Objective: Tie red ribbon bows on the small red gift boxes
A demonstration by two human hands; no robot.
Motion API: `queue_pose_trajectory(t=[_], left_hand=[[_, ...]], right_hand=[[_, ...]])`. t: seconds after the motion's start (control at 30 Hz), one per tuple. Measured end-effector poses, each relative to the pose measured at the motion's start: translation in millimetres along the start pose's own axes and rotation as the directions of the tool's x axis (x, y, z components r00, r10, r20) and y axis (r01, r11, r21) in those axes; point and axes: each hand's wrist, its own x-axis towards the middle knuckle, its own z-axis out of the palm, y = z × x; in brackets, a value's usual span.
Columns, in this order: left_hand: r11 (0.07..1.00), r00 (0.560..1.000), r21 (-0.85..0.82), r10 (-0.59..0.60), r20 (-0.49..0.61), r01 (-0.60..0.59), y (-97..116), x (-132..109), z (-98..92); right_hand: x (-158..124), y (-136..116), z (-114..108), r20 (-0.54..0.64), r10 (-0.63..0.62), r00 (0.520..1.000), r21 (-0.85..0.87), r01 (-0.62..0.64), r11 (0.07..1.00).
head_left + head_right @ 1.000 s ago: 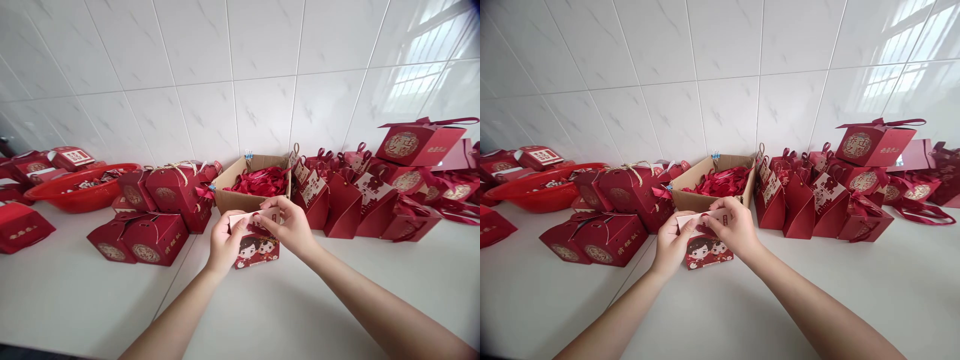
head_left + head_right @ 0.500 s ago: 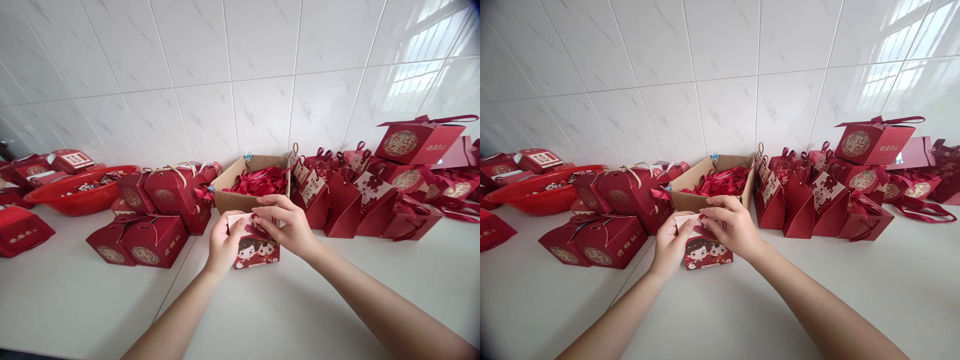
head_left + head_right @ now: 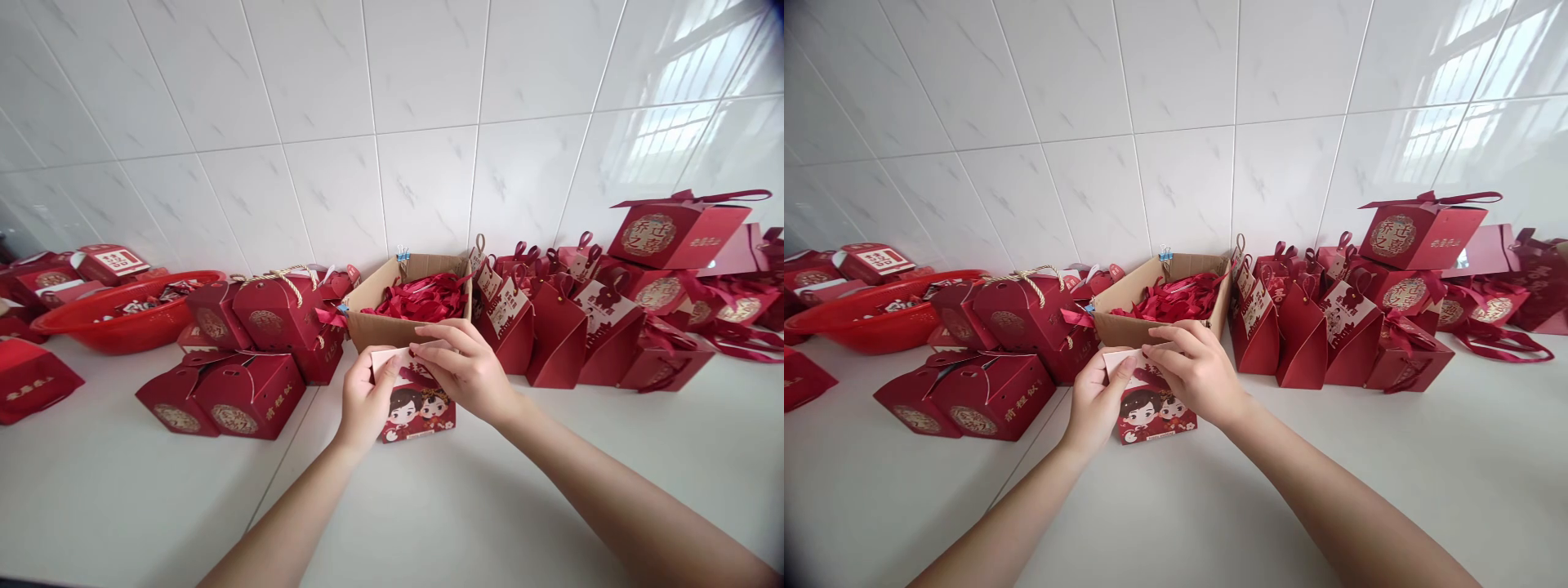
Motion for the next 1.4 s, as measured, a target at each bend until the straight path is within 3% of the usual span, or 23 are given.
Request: queue_pose_trajectory(t=[0.33,0.5,0.8,0.9,1.03,1.2,1.4], left_hand=[[0.985,0.99,0.162,0.079,-0.114,-0.06,2,-4,1.0],[0.972,0.983,0.182,0.164,-0.084,-0.147,1,-7,1.5],[0.955,0.977,0.243,0.196,-0.088,-0.17,3,-9,3.7],[0.947,0.971,0.255,0.223,-0.088,-0.194,2,-10,4.0],[0.93,0.956,0.277,0.276,-0.095,-0.241,-2,-11,4.0],[0.922,0.947,0.273,0.308,-0.09,-0.274,-4,-11,4.7],[0.916,0.944,0.284,0.319,-0.087,-0.283,-4,-12,5.0]], right_hand=[[3,-14,3,-0.085,0.227,0.97,-0.153,-0.238,0.959],[2,-22,10,-0.09,0.42,0.903,0.059,-0.417,0.907],[0,-30,20,-0.024,0.668,0.744,0.377,-0.612,0.695],[-1,-33,21,0.04,0.723,0.689,0.46,-0.655,0.599],[0,-35,20,0.199,0.772,0.604,0.577,-0.709,0.405],[4,-36,20,0.292,0.787,0.543,0.718,-0.668,0.195],[8,-39,15,0.435,0.797,0.419,0.751,-0.657,-0.064]])
